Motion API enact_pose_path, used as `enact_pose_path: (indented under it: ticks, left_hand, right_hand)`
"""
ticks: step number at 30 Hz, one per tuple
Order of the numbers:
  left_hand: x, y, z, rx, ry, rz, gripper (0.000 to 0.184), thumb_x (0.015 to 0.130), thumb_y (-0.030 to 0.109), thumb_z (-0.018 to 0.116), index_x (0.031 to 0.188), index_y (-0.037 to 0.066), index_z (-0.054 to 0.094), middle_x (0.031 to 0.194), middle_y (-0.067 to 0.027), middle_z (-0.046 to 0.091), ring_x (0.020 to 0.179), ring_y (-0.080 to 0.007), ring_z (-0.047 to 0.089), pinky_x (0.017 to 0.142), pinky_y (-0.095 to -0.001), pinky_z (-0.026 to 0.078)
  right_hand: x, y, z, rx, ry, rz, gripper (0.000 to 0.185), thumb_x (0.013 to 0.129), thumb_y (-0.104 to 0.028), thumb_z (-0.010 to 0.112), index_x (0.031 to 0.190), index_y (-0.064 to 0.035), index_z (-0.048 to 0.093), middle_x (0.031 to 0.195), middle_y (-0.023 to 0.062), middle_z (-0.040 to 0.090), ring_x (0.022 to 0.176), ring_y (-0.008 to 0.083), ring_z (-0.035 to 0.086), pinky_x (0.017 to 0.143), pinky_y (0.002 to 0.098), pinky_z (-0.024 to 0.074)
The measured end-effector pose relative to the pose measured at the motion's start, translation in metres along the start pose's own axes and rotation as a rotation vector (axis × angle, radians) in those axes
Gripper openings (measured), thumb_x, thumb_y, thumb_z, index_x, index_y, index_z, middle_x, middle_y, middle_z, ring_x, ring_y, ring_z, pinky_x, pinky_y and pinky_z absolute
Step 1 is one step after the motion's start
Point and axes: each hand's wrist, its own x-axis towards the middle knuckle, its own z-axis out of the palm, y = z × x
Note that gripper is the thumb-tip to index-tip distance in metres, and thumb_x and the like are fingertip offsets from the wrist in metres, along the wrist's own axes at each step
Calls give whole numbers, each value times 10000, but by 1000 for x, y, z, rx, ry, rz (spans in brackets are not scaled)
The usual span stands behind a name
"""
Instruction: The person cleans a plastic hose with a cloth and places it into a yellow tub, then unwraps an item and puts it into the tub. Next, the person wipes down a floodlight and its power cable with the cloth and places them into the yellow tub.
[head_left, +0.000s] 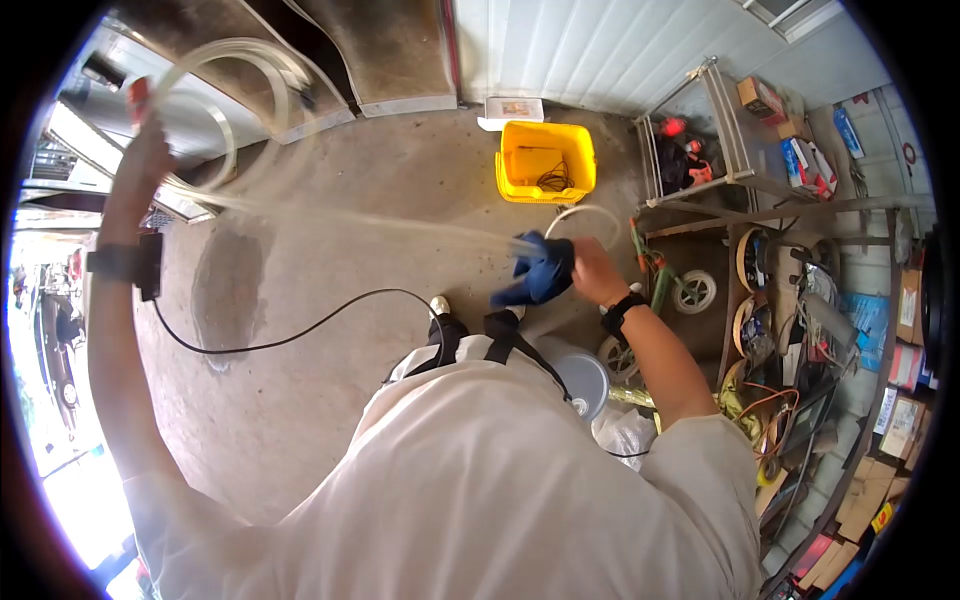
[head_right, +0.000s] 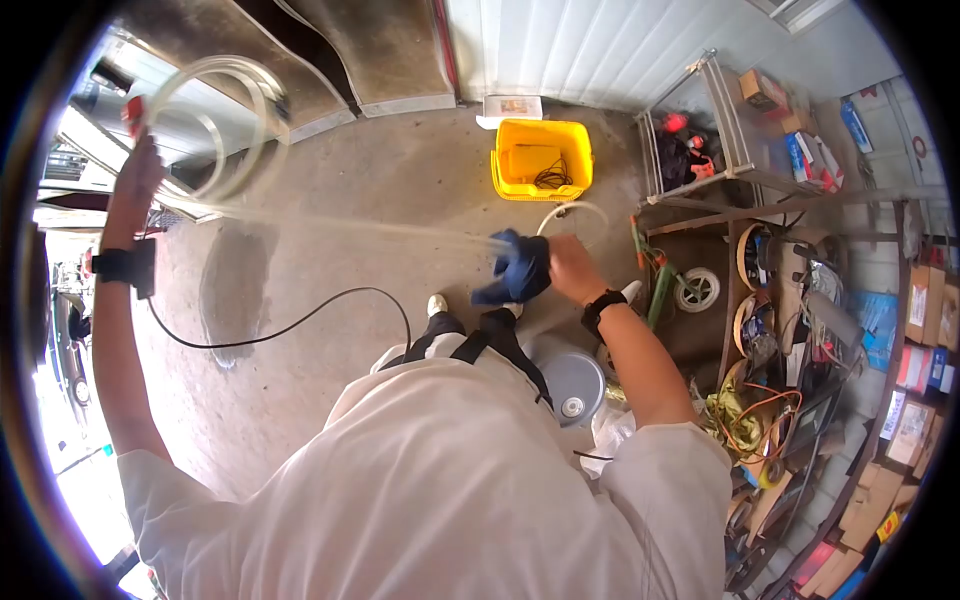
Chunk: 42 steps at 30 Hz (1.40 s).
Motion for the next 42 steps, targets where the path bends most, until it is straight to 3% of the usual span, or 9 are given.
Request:
enact_pose_path:
  ticks: [1,3,7,16,22,27,31,37,42]
  left_hand:
    - [14,2,-34,-328,103,-75,154,1007,235,437,913,139,512,683,84,331,548,-22,312,475,-183,259]
    - [28,7,-110,-304,163,55,174,1008,198,432,1093,85,533,697,73,339,548,-32,319,491,-188,283]
    - [20,22,-221,-116,520,195,173,996,200,449,1083,81,539,692,68,362,550,-39,344,491,-196,299]
    - [-17,-2,-311,607,884,71,175,970,206,488,1061,71,552,681,58,413,555,-55,402,492,-217,335]
    - [-33,-76,-182,1137,413,-15,179,952,210,514,1045,65,561,674,51,447,558,-65,441,493,-230,360]
    - [-49,-129,6,301,-136,-312,125,916,203,566,900,83,595,649,45,465,577,-78,476,517,-239,395]
    - [-62,-120,96,532,-735,-240,208,858,255,662,861,61,585,685,27,513,601,-61,496,539,-228,396]
    - [-72,-142,168,577,-856,105,333,841,308,679,1003,28,602,760,-31,591,730,-162,550,692,-301,448]
    - [-71,-184,201,582,-673,-24,328,842,341,670,899,27,597,723,-26,570,683,-151,526,633,-305,432]
  right_hand:
    - [-7,3,-1,-40,52,30,197,744,-22,555,941,-12,554,912,169,588,900,373,538,872,426,413]
    - [-17,13,-12,-17,26,42,199,750,-10,551,949,-11,553,926,174,586,917,378,538,877,443,408]
    - [-49,37,-28,-51,-86,397,321,758,-15,568,1076,10,534,1062,208,550,1043,409,492,926,471,383]
    - [-74,73,-86,-210,-141,282,276,760,16,519,1026,-25,578,946,218,601,956,414,547,859,469,438]
    - [-34,46,-78,33,131,590,407,790,-28,521,1197,-43,530,1040,245,606,985,443,548,798,476,461]
    - [27,17,-82,286,81,513,411,822,-108,556,1225,-38,517,1037,232,621,994,411,578,797,416,468]
    - [63,0,-78,494,133,427,386,816,-122,599,1184,-22,533,996,212,640,982,377,605,821,355,462]
    - [101,-9,-108,208,43,253,434,721,-17,545,1155,-5,540,1008,252,622,987,413,575,826,409,473]
    - [143,-27,-127,61,176,135,409,690,-47,541,1095,8,557,955,234,622,936,407,579,794,464,464]
